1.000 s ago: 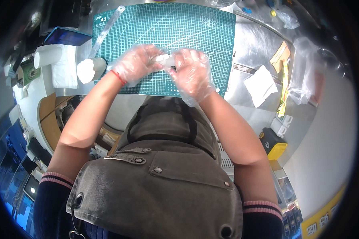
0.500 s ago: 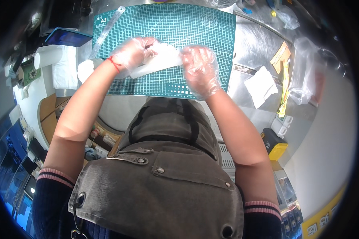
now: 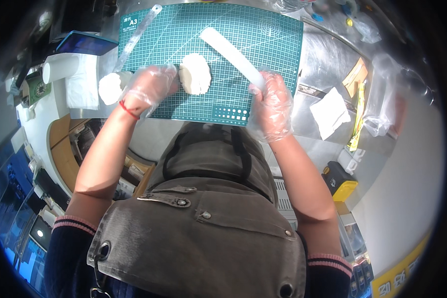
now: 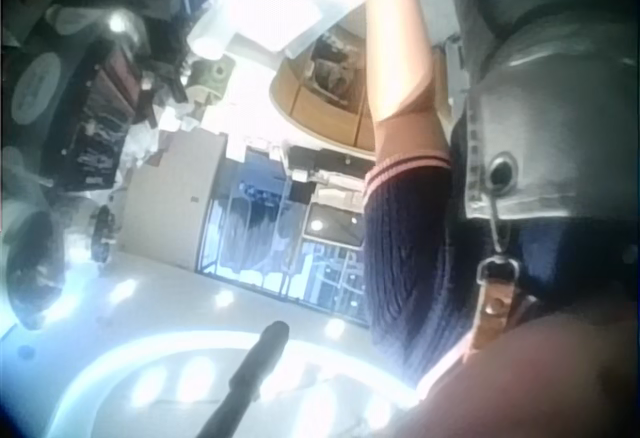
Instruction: The person kneads and flattens a white dough-like material on a green cutting mat using gloved hands and a white rolling pin. They repeatedly press, roll, and fold the material, then use a metal ruler to measure and trim it into a rectangular shape. Finally, they roll the trimmed piece into a cylindrical form.
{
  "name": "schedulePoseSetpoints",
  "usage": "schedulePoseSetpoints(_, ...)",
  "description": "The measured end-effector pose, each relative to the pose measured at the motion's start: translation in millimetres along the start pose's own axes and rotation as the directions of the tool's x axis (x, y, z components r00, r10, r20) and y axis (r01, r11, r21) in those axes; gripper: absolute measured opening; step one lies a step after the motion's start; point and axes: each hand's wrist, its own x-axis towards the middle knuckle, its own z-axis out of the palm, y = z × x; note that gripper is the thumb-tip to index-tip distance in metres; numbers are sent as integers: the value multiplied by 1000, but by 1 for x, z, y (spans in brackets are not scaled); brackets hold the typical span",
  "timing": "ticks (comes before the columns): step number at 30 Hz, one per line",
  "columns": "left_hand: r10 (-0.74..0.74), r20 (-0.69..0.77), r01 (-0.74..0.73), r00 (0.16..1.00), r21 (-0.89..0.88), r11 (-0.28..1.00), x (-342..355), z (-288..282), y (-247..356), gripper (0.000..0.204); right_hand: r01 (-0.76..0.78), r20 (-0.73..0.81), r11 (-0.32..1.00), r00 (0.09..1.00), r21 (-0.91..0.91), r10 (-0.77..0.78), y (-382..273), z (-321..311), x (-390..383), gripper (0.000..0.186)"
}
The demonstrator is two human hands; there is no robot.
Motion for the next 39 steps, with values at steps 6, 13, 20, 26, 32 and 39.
schedulePoseSetpoints(6, -394, -554, 171, 734, -410, 896, -37, -18, 23, 19, 331, 86, 937, 943, -110, -322, -20, 10, 32, 41)
schedulePoseSetpoints(13, -127, -633, 80, 763, -102, 992, 23, -1, 23, 34, 604, 444, 785, 747, -139, -496, -33, 21, 99, 32)
schedulePoseSetpoints(20, -75, -530, 128, 845, 64, 990, 50, 33, 0, 66, 342, 404, 804, 904, -486, -140, -40, 42, 112, 38)
schedulePoseSetpoints(26, -154, -551, 213, 820, 45, 976, 35, 37, 16, 75, 176, 208, 751, 977, -636, -53, -33, 76, 81, 62)
schedulePoseSetpoints(32, -202, -543, 275, 815, 56, 960, 19, 56, 22, 72, 273, 80, 852, 961, -446, -266, -13, 79, 46, 58)
schedulePoseSetpoints(39, -168, -573, 294, 802, 134, 946, 1, 83, 31, 71, 301, 20, 899, 950, -318, -312, -21, 71, 19, 51)
